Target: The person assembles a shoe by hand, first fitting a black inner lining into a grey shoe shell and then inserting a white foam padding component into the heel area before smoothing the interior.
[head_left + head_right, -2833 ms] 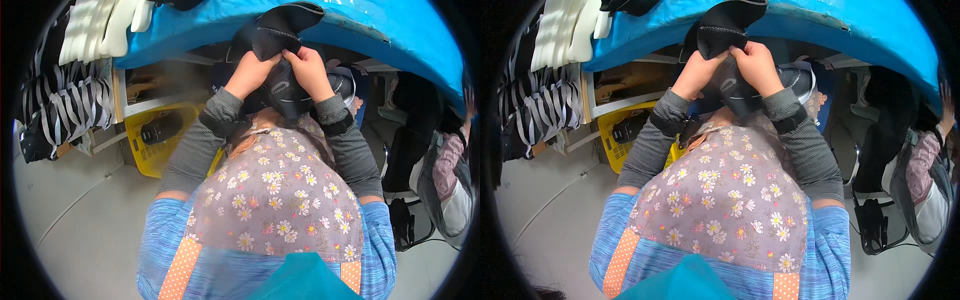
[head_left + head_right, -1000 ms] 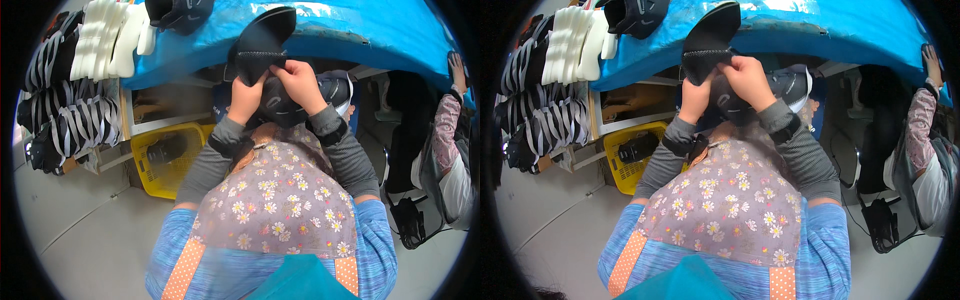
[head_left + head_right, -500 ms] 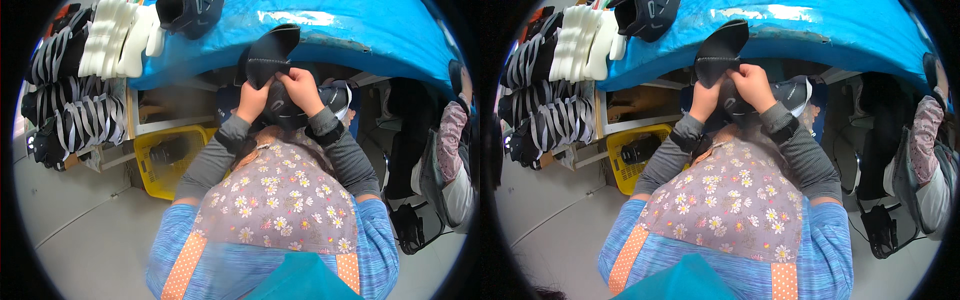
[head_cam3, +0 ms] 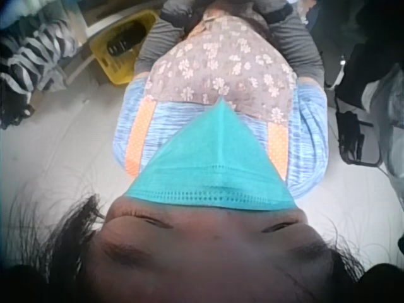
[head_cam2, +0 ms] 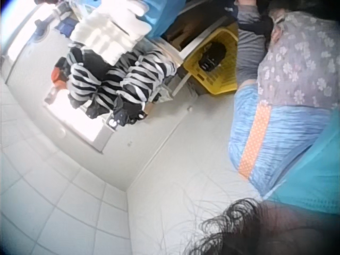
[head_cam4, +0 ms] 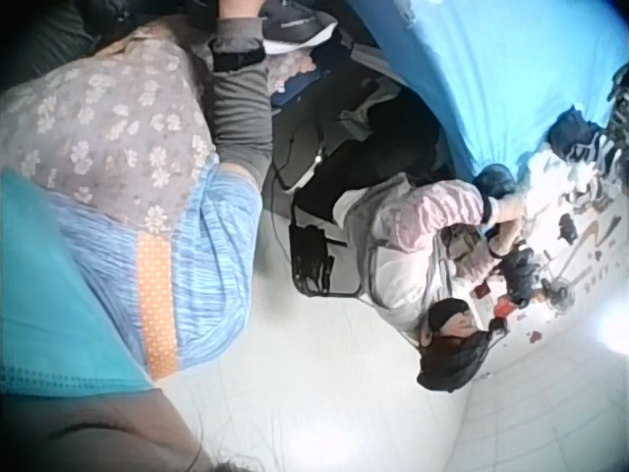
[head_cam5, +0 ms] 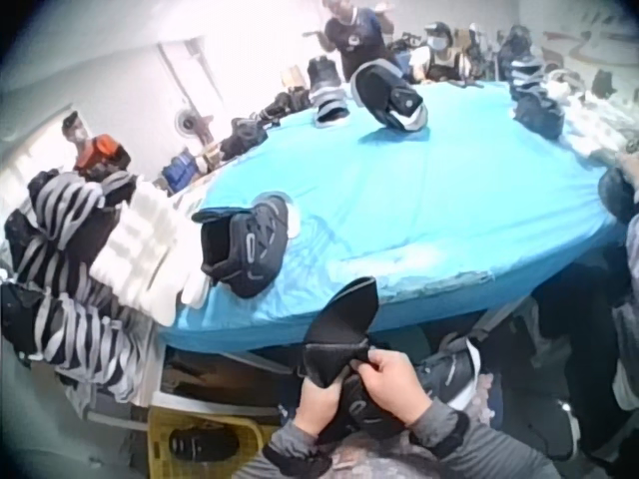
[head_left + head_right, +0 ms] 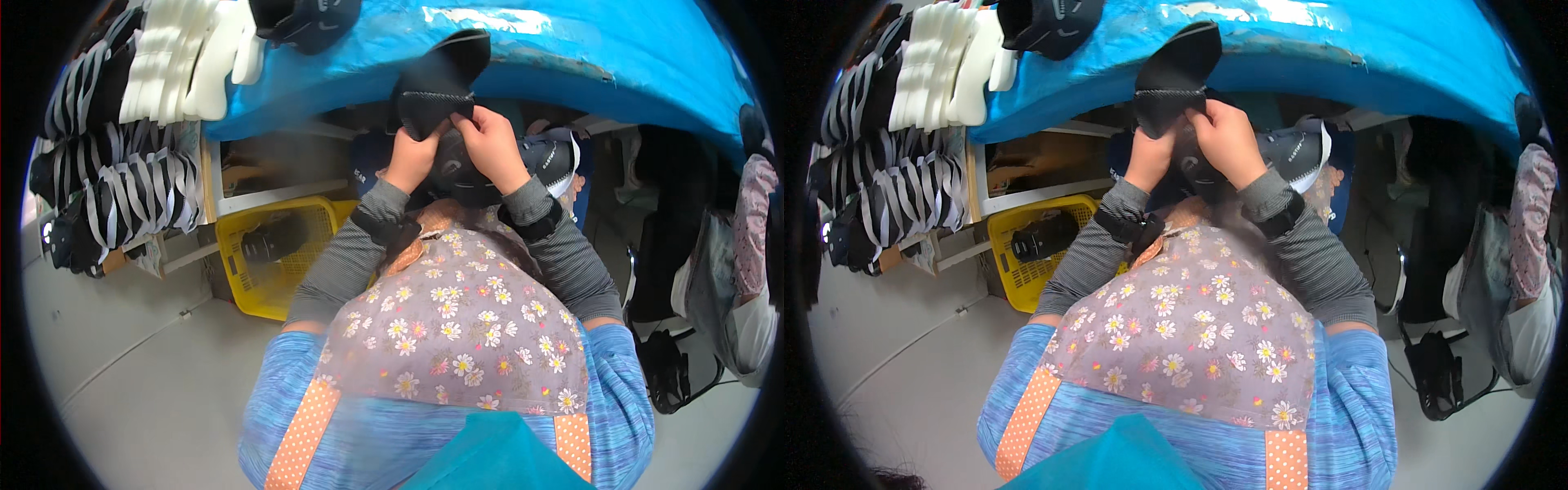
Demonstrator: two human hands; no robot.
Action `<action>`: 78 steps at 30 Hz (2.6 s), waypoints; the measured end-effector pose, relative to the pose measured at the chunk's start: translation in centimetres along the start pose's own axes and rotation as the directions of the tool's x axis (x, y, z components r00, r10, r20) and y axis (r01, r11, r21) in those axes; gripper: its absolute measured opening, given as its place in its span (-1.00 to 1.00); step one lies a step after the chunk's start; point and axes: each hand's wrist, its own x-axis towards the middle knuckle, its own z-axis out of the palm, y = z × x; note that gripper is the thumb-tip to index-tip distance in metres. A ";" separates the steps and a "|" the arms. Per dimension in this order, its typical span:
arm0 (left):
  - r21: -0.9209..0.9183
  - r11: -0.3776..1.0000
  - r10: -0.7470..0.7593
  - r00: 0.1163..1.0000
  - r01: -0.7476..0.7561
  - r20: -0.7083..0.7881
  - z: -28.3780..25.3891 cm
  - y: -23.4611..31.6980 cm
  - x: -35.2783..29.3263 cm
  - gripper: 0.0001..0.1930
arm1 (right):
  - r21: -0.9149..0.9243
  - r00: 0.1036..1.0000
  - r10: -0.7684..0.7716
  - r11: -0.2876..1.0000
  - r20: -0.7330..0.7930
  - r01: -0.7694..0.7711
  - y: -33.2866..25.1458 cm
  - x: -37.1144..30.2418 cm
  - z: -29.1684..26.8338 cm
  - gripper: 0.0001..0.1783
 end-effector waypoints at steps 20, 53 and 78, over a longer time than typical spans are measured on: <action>-0.035 0.999 0.032 0.999 -0.033 -0.023 0.0 -1.2 0.0 -0.75 | -0.162 0.998 -0.056 0.986 -0.030 0.050 -0.6 0.2 0.2 -0.67; 0.244 0.968 -0.033 0.995 0.056 -0.099 0.7 3.3 -4.6 -0.50 | 0.120 0.797 0.245 0.922 0.552 -0.367 4.9 -6.9 -15.8 -0.71; 0.709 0.611 0.291 0.933 -0.353 0.214 -4.1 5.5 -9.5 -0.54 | 0.779 0.859 0.154 0.367 0.488 -0.508 6.3 -6.6 -3.6 -0.32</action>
